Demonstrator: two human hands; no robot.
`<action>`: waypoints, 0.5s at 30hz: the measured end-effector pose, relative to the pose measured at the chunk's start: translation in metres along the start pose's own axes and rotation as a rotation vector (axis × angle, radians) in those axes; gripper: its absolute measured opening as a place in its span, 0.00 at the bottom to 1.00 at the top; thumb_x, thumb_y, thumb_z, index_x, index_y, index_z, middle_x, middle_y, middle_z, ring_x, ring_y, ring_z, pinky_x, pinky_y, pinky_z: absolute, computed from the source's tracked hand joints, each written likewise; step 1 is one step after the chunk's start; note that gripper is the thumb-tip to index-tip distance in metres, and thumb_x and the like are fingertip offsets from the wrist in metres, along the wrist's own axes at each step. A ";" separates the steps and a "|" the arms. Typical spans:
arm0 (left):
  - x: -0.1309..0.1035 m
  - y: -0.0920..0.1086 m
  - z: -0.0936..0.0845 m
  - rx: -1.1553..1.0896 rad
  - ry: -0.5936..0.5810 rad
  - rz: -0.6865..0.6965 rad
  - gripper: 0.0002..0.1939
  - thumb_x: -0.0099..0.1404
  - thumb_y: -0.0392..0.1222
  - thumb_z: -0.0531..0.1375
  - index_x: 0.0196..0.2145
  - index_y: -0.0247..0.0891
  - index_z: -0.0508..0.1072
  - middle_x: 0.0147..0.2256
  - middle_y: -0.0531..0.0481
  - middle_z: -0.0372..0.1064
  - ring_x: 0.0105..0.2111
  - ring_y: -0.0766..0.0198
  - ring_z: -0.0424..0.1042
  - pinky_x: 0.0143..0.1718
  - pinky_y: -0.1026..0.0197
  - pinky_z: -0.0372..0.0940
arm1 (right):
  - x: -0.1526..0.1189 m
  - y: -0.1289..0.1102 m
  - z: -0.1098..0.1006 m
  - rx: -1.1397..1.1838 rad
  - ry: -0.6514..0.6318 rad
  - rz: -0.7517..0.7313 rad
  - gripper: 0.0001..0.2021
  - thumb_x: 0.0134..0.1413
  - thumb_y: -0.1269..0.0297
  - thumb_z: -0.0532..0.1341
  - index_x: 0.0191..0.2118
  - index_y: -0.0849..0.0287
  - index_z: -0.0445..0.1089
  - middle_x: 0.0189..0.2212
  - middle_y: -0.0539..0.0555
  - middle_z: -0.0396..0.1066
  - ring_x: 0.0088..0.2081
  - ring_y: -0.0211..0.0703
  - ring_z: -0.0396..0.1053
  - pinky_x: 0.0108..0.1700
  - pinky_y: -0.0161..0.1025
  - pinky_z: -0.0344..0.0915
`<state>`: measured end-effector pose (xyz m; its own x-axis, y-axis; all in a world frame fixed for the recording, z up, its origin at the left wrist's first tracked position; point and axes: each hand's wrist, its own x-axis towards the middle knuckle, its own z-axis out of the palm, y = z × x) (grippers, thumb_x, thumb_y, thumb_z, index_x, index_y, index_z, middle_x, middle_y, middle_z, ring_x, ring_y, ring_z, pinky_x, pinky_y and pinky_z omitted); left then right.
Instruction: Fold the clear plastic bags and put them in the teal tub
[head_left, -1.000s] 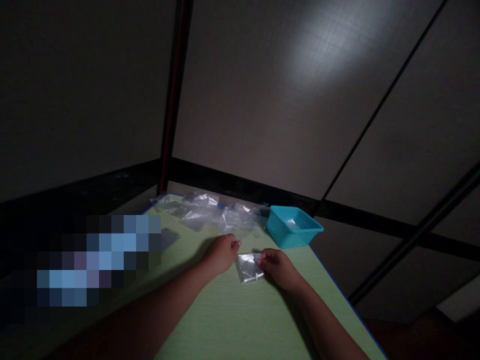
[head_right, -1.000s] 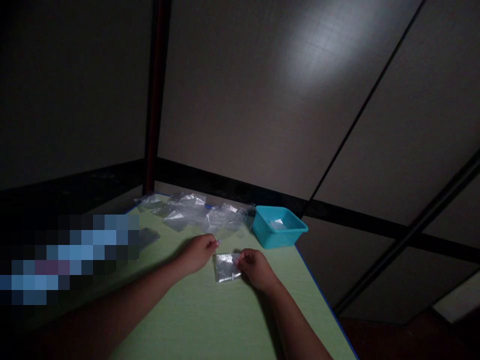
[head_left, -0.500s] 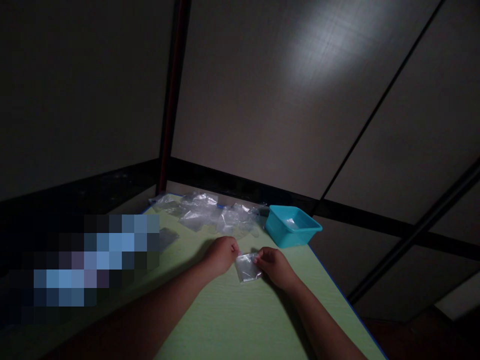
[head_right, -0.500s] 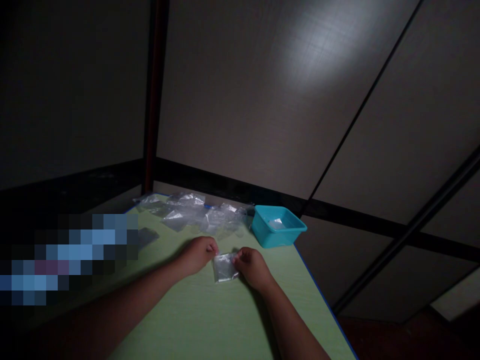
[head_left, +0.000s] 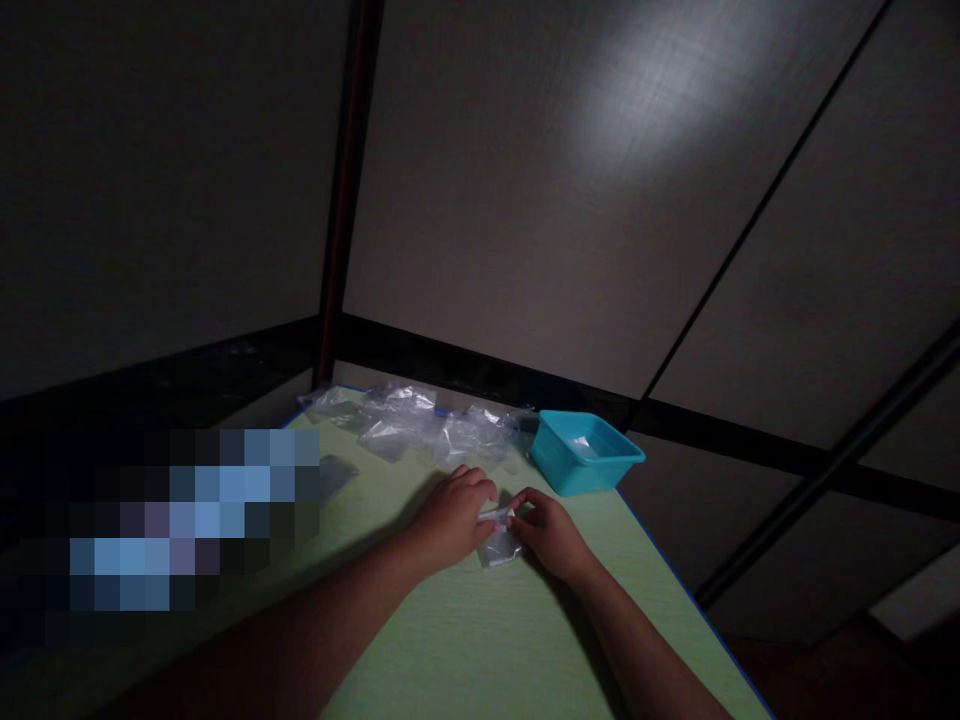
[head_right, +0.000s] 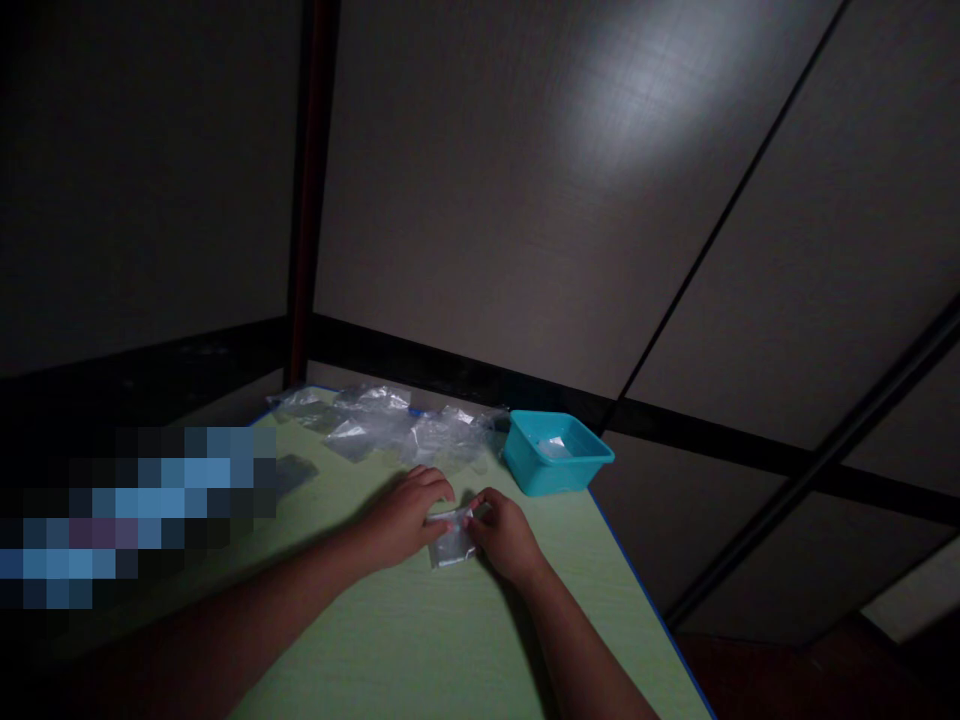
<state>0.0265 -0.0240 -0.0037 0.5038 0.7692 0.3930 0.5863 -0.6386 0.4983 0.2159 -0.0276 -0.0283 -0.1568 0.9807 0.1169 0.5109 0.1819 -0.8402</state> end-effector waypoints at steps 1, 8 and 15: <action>-0.001 0.003 -0.001 0.041 -0.023 0.066 0.11 0.53 0.41 0.62 0.36 0.41 0.68 0.39 0.50 0.65 0.44 0.58 0.60 0.44 0.60 0.55 | 0.000 0.000 0.000 -0.002 -0.001 -0.001 0.09 0.44 0.61 0.59 0.31 0.58 0.60 0.14 0.42 0.58 0.15 0.31 0.52 0.16 0.28 0.44; -0.005 0.004 0.003 0.133 -0.073 0.169 0.17 0.49 0.46 0.65 0.35 0.41 0.65 0.40 0.50 0.63 0.45 0.57 0.58 0.43 0.60 0.55 | 0.001 0.003 0.002 -0.039 0.010 -0.010 0.08 0.44 0.61 0.59 0.31 0.58 0.60 0.13 0.43 0.57 0.15 0.32 0.53 0.16 0.29 0.44; -0.005 -0.009 0.011 0.132 -0.089 0.174 0.19 0.46 0.53 0.65 0.30 0.40 0.65 0.39 0.51 0.61 0.45 0.56 0.55 0.43 0.58 0.53 | 0.002 0.007 0.001 -0.079 0.002 -0.038 0.08 0.46 0.61 0.58 0.33 0.57 0.60 0.13 0.42 0.56 0.15 0.31 0.52 0.15 0.29 0.44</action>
<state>0.0255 -0.0218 -0.0183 0.6550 0.6462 0.3917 0.5607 -0.7631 0.3212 0.2184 -0.0248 -0.0342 -0.1761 0.9730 0.1493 0.5694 0.2244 -0.7908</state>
